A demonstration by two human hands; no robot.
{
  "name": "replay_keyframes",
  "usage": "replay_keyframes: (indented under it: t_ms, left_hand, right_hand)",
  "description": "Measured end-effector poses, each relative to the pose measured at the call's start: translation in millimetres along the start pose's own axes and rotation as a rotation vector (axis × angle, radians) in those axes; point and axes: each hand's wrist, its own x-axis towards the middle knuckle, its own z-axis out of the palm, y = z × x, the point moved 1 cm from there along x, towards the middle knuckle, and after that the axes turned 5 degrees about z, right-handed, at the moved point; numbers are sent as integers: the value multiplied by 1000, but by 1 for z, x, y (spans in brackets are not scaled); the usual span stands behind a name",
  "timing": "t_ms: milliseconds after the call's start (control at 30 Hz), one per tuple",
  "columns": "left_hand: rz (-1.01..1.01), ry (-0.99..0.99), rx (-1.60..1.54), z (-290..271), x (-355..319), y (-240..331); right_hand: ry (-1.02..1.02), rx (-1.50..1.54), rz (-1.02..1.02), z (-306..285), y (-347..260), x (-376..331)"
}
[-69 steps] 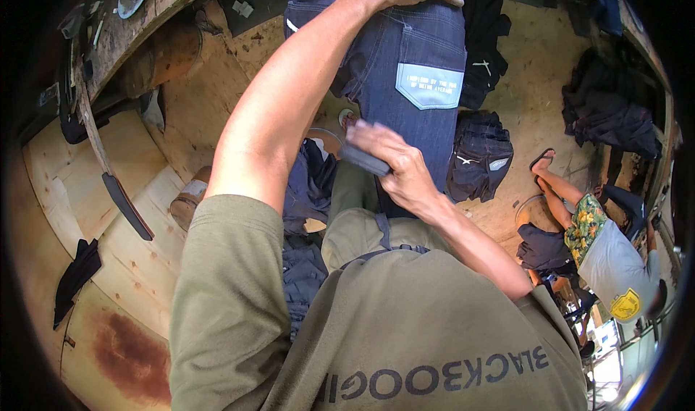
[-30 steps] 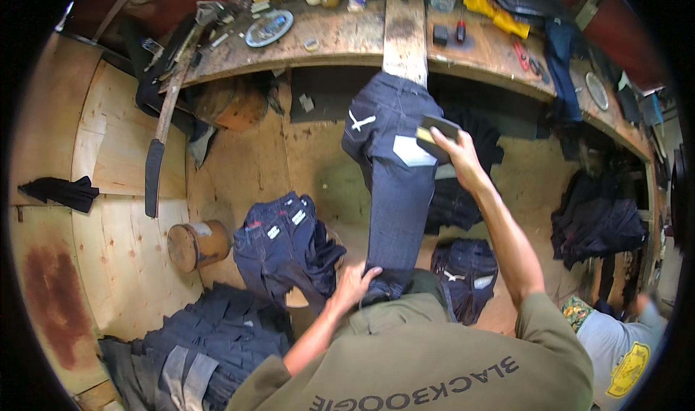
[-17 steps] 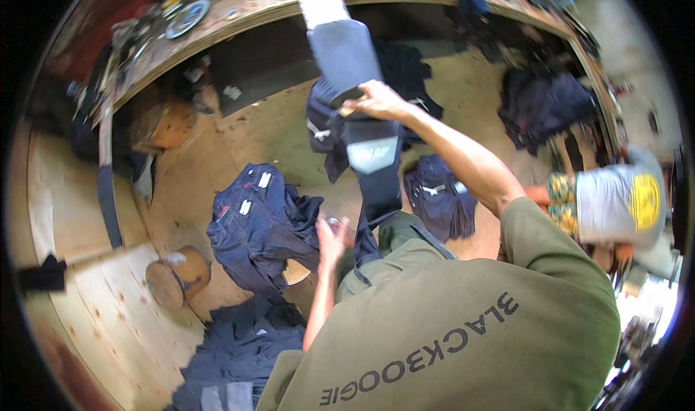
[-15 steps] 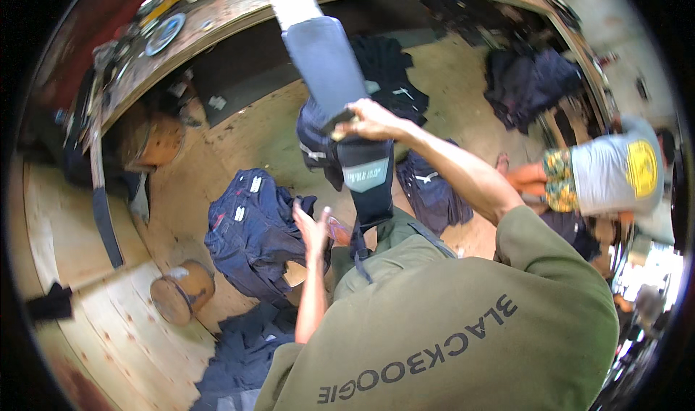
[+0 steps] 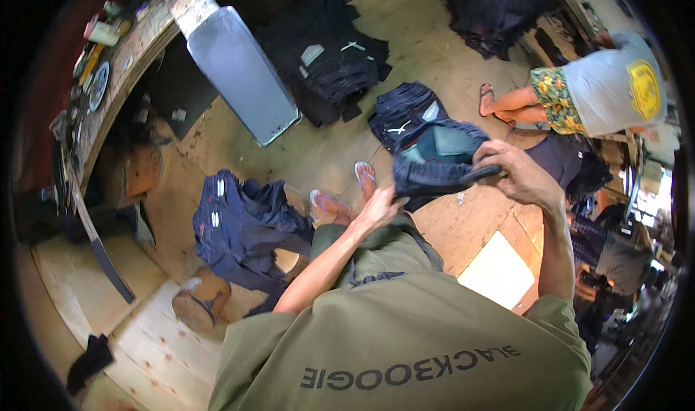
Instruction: The person repeatedly brushes a pair of dark blue jeans with a handheld brush while holding them on a wooden workbench. The person flips the jeans to treat both sides and continues brushing multiple times.
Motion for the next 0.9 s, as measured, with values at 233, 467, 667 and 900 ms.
replay_keyframes:
  t_ms: [233, 467, 667, 900]
  left_hand:
    - [-438, 141, 145, 16, 38, -66]
    - [-618, 622, 281, -130, -150, -106]
    - [-798, 945, 876, -332, -347, -168]
    - [-1209, 578, 802, -427, -453, -279]
  right_hand:
    - [251, -73, -99, 66, 158, 141]
    - [312, 8, -28, 210, 155, 229]
    - [-286, 255, -152, 321, -17, 239]
    - [-448, 113, -89, 344, -144, 277]
